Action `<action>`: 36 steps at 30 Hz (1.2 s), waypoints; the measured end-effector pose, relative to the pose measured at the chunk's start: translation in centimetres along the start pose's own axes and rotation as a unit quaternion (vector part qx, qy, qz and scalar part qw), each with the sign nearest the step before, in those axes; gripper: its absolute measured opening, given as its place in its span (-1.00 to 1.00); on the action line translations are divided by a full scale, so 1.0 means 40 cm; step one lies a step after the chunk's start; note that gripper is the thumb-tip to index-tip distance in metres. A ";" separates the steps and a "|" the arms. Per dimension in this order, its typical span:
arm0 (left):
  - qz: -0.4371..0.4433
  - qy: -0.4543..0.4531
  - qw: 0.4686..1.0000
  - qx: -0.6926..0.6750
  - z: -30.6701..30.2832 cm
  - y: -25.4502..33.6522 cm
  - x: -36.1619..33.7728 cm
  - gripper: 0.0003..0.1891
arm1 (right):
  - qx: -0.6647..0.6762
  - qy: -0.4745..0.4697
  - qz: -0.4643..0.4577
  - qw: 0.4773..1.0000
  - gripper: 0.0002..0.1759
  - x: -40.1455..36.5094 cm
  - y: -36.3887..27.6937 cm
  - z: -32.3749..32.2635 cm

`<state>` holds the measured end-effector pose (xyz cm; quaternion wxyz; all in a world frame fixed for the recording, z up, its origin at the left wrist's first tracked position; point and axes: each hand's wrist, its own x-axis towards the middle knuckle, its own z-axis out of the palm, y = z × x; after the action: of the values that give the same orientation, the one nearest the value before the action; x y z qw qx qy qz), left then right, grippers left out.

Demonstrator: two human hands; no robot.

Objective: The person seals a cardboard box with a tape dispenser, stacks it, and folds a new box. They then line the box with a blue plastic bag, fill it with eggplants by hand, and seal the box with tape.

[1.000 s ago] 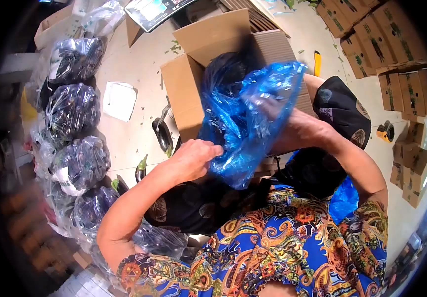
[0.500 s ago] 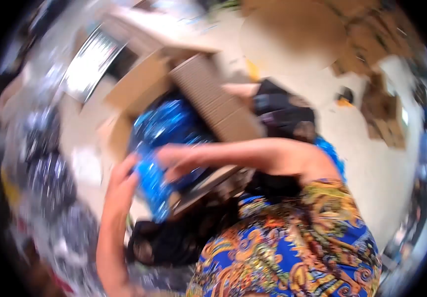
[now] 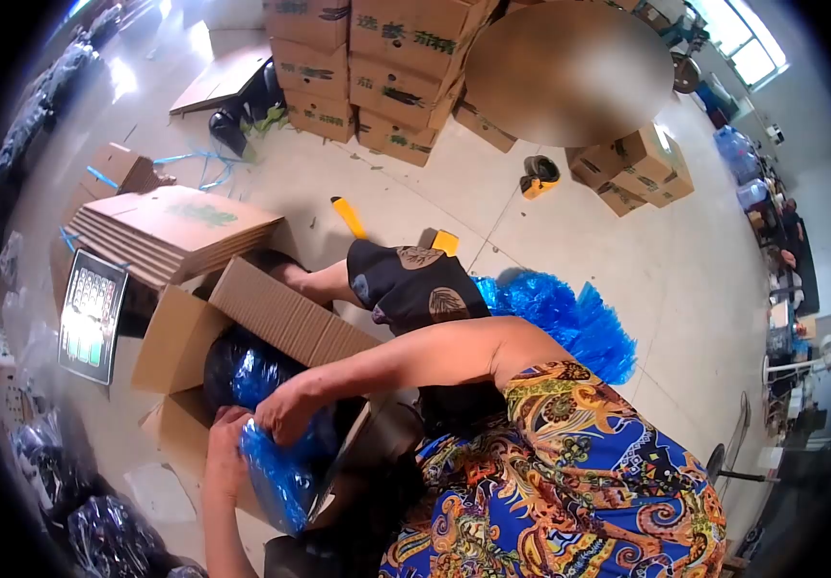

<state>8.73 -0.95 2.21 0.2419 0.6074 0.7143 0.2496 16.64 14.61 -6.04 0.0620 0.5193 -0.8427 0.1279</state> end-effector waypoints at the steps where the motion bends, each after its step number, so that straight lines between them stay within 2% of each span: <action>1: -0.004 0.028 0.999 -0.017 0.010 -0.023 0.018 -0.80 | -0.061 0.013 -0.011 0.998 -0.82 -0.004 -0.003 0.046; 2: -0.019 0.056 0.998 -0.032 0.007 -0.052 0.018 -0.85 | -0.122 0.028 -0.020 0.992 -0.77 -0.007 -0.007 0.094; 3: -0.052 0.084 0.994 -0.044 -0.001 -0.056 -0.006 -0.91 | 0.062 0.061 0.108 0.990 -0.87 -0.017 -0.045 0.006; 4: -0.101 0.109 0.986 -0.073 -0.014 -0.065 -0.027 -0.95 | 0.310 0.074 0.280 0.906 -0.96 -0.037 -0.079 -0.078; 5: -0.158 0.142 0.972 -0.096 -0.040 -0.067 -0.028 -0.94 | 0.385 0.079 0.337 0.856 -0.91 -0.053 -0.091 -0.128; 6: -0.173 0.153 0.968 -0.094 -0.057 -0.070 -0.048 -0.90 | 0.430 0.058 0.371 0.821 -0.81 -0.056 -0.092 -0.173; 7: -0.166 0.150 0.967 -0.120 -0.058 -0.091 -0.068 -0.86 | 0.382 0.200 0.351 0.831 -0.80 -0.079 -0.105 -0.141; 8: -0.168 0.132 0.970 -0.112 -0.066 -0.088 -0.077 -0.89 | 0.390 0.157 0.376 0.825 -0.74 -0.099 -0.103 -0.162; 9: -0.155 0.128 0.979 -0.037 -0.056 -0.078 -0.079 -0.86 | 0.375 0.142 0.387 0.831 -0.75 -0.111 -0.100 -0.172; 10: -0.170 0.090 0.981 -0.027 -0.049 -0.065 -0.080 -0.74 | 0.351 0.145 0.404 0.832 -0.75 -0.118 -0.108 -0.169; 11: -0.144 0.088 0.986 -0.015 -0.034 -0.046 -0.082 -0.68 | 0.320 0.148 0.425 0.833 -0.75 -0.123 -0.108 -0.169; 12: -0.179 0.038 0.983 0.011 -0.035 -0.005 -0.074 -0.67 | 0.300 0.157 0.439 0.832 -0.72 -0.132 -0.107 -0.157; 13: -0.132 0.040 0.990 0.033 -0.001 -0.006 -0.075 -0.68 | 0.277 0.165 0.457 0.829 -0.68 -0.135 -0.105 -0.146; 14: -0.120 0.011 0.993 -0.007 0.007 0.015 -0.073 -0.72 | 0.249 0.130 0.485 0.828 -0.68 -0.128 -0.080 -0.164; 15: -0.104 -0.021 0.993 -0.047 0.013 0.033 -0.071 -0.77 | 0.313 0.177 0.475 0.803 -0.70 -0.124 -0.051 -0.149; 17: -0.105 -0.015 0.991 -0.081 0.031 0.046 -0.072 -0.80 | 0.310 0.185 0.499 0.788 -0.69 -0.096 0.013 -0.110; 19: -0.104 -0.036 0.988 -0.111 0.038 0.049 -0.081 -0.82 | 0.478 0.168 0.621 0.598 -0.66 -0.040 0.062 -0.136; 20: -0.098 -0.060 0.985 -0.126 0.039 0.049 -0.084 -0.83 | 0.494 0.178 0.628 0.575 -0.65 -0.025 0.081 -0.146; 21: -0.093 -0.084 0.982 -0.140 0.042 0.050 -0.088 -0.85 | 0.519 0.233 0.628 0.531 -0.65 -0.009 0.107 -0.106; 23: -0.058 0.025 0.986 -0.153 0.085 0.071 -0.067 -0.88 | 0.458 0.153 0.657 0.578 -0.67 0.003 0.138 -0.076; 25: -0.114 -0.040 0.972 -0.201 0.082 0.087 0.009 -0.89 | 0.396 0.121 0.631 0.656 -0.68 0.033 0.146 -0.101; 27: -0.062 0.008 0.988 -0.140 0.137 0.035 0.086 -0.88 | 0.353 0.057 0.570 0.739 -0.69 0.063 0.165 -0.111; 29: -0.030 0.086 0.994 0.061 0.212 -0.049 0.145 -0.84 | 0.331 -0.032 0.474 0.815 -0.69 0.087 0.185 -0.114; 30: -0.014 0.125 0.979 0.162 0.237 -0.086 0.162 -0.82 | 0.263 -0.021 0.457 0.850 -0.80 0.098 0.177 -0.136; 33: -0.058 0.071 0.947 0.308 0.260 -0.160 0.192 -0.82 | 0.219 -0.157 0.405 0.874 -0.80 0.133 0.126 -0.217; 34: -0.071 0.051 0.931 0.354 0.260 -0.173 0.204 -0.82 | 0.133 -0.173 0.398 0.891 -0.86 0.153 0.078 -0.273; 35: -0.101 0.074 0.978 0.166 0.257 -0.162 0.203 -0.81 | 0.122 -0.109 0.360 0.918 -0.86 0.132 0.088 -0.205; 36: -0.123 0.110 0.986 -0.028 0.254 -0.151 0.203 -0.81 | 0.111 -0.044 0.319 0.940 -0.85 0.098 0.099 -0.079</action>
<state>9.64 6.88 -9.77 0.2080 0.4766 0.7985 0.3034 11.26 13.85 -2.66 -0.0771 0.2324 -0.9465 0.2103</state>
